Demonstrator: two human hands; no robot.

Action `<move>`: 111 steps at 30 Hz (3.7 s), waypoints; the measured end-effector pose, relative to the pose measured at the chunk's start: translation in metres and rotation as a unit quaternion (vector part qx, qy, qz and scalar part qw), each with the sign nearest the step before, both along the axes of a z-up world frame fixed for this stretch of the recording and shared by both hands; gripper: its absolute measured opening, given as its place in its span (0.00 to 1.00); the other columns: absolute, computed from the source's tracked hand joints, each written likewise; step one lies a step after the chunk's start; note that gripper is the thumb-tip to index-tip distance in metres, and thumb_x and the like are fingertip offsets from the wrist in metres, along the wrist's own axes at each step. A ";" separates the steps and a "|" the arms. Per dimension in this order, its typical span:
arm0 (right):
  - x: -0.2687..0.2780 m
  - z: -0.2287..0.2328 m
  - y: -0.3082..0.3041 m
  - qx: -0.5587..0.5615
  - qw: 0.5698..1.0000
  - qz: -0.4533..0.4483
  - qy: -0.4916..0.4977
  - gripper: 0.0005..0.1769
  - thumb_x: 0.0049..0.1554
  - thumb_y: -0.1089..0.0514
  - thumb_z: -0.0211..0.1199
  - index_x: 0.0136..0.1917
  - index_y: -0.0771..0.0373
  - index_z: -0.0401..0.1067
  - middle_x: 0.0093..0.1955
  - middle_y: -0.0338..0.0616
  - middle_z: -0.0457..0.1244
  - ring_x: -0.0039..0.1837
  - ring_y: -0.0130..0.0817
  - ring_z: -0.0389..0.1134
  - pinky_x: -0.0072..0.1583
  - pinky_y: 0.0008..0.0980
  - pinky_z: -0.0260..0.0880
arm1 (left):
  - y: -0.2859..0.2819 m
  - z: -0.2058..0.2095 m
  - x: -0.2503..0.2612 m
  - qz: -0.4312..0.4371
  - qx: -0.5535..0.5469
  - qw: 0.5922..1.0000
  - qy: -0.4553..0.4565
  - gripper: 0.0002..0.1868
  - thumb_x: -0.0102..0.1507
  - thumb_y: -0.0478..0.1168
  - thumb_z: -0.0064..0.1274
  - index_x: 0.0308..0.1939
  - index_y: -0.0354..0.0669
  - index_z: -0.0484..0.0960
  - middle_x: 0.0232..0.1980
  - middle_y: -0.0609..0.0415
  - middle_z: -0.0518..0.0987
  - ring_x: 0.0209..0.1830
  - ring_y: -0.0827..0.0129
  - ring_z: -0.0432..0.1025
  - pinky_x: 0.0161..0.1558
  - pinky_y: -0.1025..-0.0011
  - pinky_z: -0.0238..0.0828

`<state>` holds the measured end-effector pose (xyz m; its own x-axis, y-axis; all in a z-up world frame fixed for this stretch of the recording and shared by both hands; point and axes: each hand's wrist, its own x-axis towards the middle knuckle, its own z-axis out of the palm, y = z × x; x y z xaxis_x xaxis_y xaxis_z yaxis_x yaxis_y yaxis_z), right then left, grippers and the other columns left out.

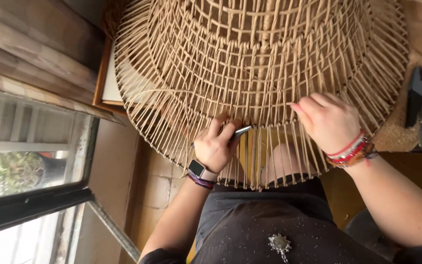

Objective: Weaving rattan strands into a large wicker structure and trimming them with pliers

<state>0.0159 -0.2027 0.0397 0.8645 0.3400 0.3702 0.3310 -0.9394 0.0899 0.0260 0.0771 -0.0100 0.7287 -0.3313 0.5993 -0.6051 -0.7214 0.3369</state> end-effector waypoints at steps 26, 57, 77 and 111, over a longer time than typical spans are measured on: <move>-0.005 -0.029 -0.010 0.047 0.990 -0.118 0.068 0.16 0.58 0.43 0.68 0.53 0.50 0.68 0.47 0.36 0.60 0.52 0.43 0.70 0.52 0.41 0.72 | -0.001 -0.040 0.000 0.026 0.021 0.999 0.028 0.11 0.61 0.48 0.58 0.48 0.62 0.80 0.49 0.59 0.71 0.34 0.61 0.79 0.38 0.65 0.76; -0.058 0.030 -0.094 -0.043 0.977 -0.162 0.129 0.14 0.72 0.45 0.56 0.61 0.49 0.79 0.37 0.30 0.68 0.28 0.29 0.65 0.32 0.27 0.64 | -0.005 -0.012 -0.002 0.022 0.006 1.000 -0.002 0.08 0.68 0.47 0.52 0.48 0.54 0.81 0.48 0.54 0.75 0.23 0.73 0.67 0.21 0.74 0.69; -0.016 -0.005 -0.015 0.261 0.964 0.005 0.061 0.08 0.64 0.62 0.61 0.53 0.67 0.75 0.50 0.48 0.69 0.43 0.31 0.65 0.48 0.28 0.64 | -0.010 -0.003 -0.003 0.035 0.021 0.999 0.002 0.06 0.65 0.47 0.55 0.44 0.55 0.81 0.47 0.56 0.74 0.24 0.68 0.70 0.21 0.69 0.67; -0.007 0.013 -0.005 0.160 0.986 -0.037 0.029 0.06 0.65 0.56 0.68 0.52 0.59 0.80 0.39 0.39 0.70 0.30 0.24 0.63 0.30 0.23 0.63 | -0.014 0.005 -0.012 0.062 0.013 0.996 0.061 0.06 0.65 0.42 0.54 0.46 0.57 0.81 0.48 0.57 0.72 0.18 0.71 0.67 0.12 0.71 0.62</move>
